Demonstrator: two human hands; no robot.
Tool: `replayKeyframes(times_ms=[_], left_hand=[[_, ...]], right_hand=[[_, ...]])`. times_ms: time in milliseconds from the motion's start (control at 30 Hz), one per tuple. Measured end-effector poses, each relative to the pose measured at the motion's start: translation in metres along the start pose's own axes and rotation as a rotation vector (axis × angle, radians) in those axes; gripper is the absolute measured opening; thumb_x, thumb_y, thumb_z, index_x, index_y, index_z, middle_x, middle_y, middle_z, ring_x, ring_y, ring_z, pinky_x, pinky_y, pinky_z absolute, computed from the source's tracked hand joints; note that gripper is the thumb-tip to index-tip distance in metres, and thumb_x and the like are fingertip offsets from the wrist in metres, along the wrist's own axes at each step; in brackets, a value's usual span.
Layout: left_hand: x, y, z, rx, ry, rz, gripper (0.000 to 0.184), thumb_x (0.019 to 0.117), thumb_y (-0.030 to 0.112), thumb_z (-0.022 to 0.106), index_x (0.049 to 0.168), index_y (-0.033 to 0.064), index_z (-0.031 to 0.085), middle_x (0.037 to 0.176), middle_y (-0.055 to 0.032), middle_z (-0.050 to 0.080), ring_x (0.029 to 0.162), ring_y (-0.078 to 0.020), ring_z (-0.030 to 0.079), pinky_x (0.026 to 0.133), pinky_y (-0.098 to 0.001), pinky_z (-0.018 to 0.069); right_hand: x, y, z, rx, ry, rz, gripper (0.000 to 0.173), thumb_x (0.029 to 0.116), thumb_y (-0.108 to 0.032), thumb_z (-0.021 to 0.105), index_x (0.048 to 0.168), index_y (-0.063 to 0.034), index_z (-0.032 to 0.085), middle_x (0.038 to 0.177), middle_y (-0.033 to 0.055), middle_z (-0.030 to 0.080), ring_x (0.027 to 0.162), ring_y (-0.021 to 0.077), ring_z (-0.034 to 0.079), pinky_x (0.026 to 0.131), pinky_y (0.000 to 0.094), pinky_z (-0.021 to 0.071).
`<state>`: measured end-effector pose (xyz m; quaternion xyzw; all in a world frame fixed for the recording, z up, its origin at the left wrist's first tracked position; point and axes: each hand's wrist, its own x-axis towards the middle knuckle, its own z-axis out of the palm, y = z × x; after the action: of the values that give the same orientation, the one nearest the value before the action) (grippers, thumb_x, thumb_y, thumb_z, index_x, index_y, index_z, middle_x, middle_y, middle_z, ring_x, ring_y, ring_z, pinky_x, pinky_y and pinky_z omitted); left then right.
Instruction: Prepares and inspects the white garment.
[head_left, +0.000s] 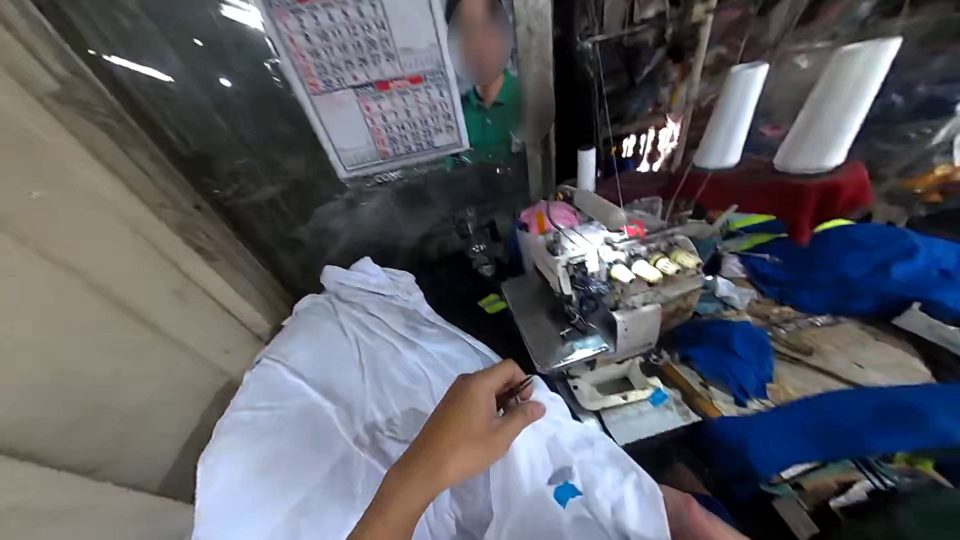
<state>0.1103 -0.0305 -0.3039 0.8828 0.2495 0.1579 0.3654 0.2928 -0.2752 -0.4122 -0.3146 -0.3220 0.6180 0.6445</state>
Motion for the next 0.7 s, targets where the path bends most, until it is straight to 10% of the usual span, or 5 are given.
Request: replayKeyframes(times_ms=[100,267,433,567,700], left_hand=[[-0.018,0.000,0.009,-0.025,0.066,0.002,0.029,0.0942,0.043,0.071,0.102,0.0148,0.068,0.078,0.0050,0.065,0.065,-0.0069,0.060,0.057,-0.0249,0.0508],[-0.025,-0.020,0.037,-0.112,0.225,-0.016,0.029,0.0931,0.040,0.074,0.102,0.0129,0.067,0.072,0.0034,0.062,0.058,-0.0097,0.057,0.051,-0.0253,0.0485],[-0.037,-0.025,0.049,-0.124,0.270,-0.056,0.030,0.0920,0.040,0.075,0.101,0.0130,0.067,0.072,0.0035,0.063,0.059,-0.0102,0.058,0.051,-0.0251,0.0488],[-0.047,-0.023,0.047,0.037,0.289,-0.076,0.042,0.0927,0.050,0.070,0.120,0.0179,0.067,0.103,0.0053,0.069,0.078,-0.0070,0.064,0.058,-0.0253,0.0526],[-0.064,0.018,0.057,0.025,0.319,0.097,0.019,0.0985,0.026,0.069,0.111,0.0128,0.075,0.097,0.0008,0.069,0.063,-0.0032,0.056,0.050,-0.0204,0.0461]], right_hand=[[-0.001,-0.008,0.014,0.017,0.223,0.019,0.035,0.1006,-0.038,0.062,0.122,-0.0106,0.064,0.107,0.0068,0.076,0.099,0.0185,0.073,0.091,0.0426,0.0613],[0.009,0.011,0.018,0.062,0.271,0.339,0.049,0.1027,-0.046,0.057,0.132,-0.0063,0.059,0.113,0.0109,0.074,0.105,0.0230,0.072,0.094,0.0476,0.0598],[0.016,0.000,0.017,-0.005,0.246,0.227,0.035,0.1033,-0.029,0.061,0.125,-0.0024,0.065,0.111,0.0142,0.075,0.103,0.0250,0.073,0.094,0.0463,0.0606],[0.023,0.000,0.015,-0.008,0.250,0.128,0.036,0.1083,-0.028,0.050,0.125,-0.0004,0.066,0.113,0.0170,0.073,0.104,0.0267,0.072,0.094,0.0475,0.0596],[0.025,-0.002,0.020,-0.007,0.281,0.065,0.031,0.1072,-0.023,0.054,0.121,0.0010,0.068,0.110,0.0168,0.074,0.101,0.0260,0.073,0.092,0.0460,0.0604]])
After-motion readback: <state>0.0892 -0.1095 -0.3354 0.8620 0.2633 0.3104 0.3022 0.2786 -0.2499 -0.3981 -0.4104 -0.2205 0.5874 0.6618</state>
